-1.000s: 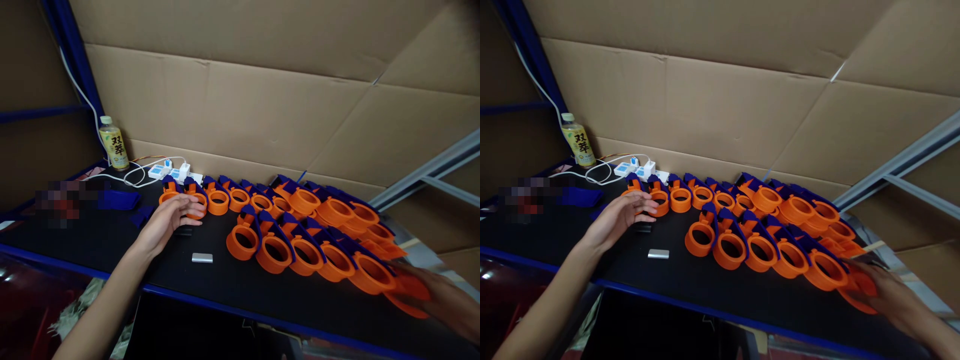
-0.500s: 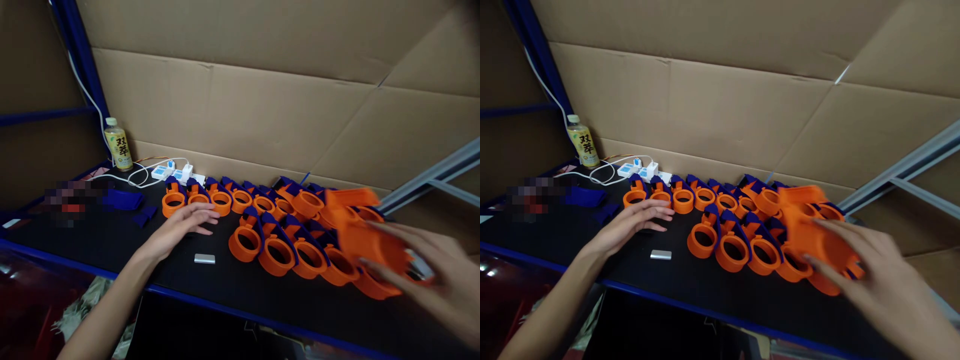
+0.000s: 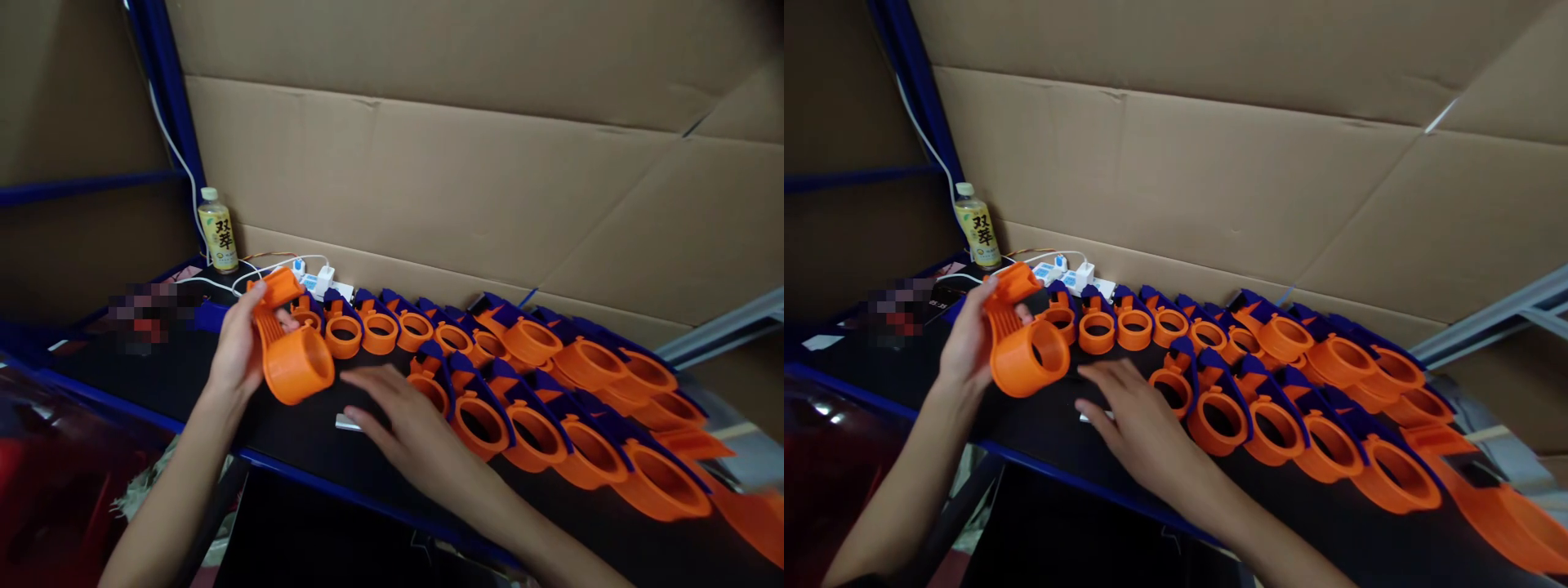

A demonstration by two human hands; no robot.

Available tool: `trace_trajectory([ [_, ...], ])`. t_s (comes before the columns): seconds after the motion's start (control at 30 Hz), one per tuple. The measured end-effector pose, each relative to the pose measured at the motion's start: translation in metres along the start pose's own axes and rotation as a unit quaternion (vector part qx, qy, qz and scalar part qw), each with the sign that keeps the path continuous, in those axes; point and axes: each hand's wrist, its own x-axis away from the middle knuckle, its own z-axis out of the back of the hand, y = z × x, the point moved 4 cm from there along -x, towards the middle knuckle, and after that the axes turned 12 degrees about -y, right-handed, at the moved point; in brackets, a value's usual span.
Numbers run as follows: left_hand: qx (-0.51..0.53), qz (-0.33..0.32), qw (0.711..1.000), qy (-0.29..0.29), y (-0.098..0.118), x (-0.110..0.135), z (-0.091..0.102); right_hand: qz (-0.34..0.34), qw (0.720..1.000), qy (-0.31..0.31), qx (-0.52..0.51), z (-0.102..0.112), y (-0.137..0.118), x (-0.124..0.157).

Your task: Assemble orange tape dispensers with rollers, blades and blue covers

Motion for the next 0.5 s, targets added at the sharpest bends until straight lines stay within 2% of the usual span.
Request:
trace_trajectory([
  [0.1, -0.010, -0.001, 1.000, 0.015, 0.010, -0.003, 0.015, -0.024, 0.987, -0.087, 0.136, -0.036, 0.015, 0.005],
  [0.2, -0.041, 0.031, 0.998, -0.019, 0.009, -0.003, 0.014, -0.038, 0.969, -0.096, 0.225, -0.054, 0.025, 0.008],
  [0.3, -0.074, 0.066, 0.992, -0.073, 0.002, 0.000, 0.007, -0.037, 0.965, -0.094, 0.242, -0.056, 0.028, 0.005],
  [0.5, -0.134, 0.107, 0.972, -0.161, -0.006, 0.003, -0.002, -0.054, 0.982, -0.075, 0.167, -0.040, 0.033, -0.005],
])
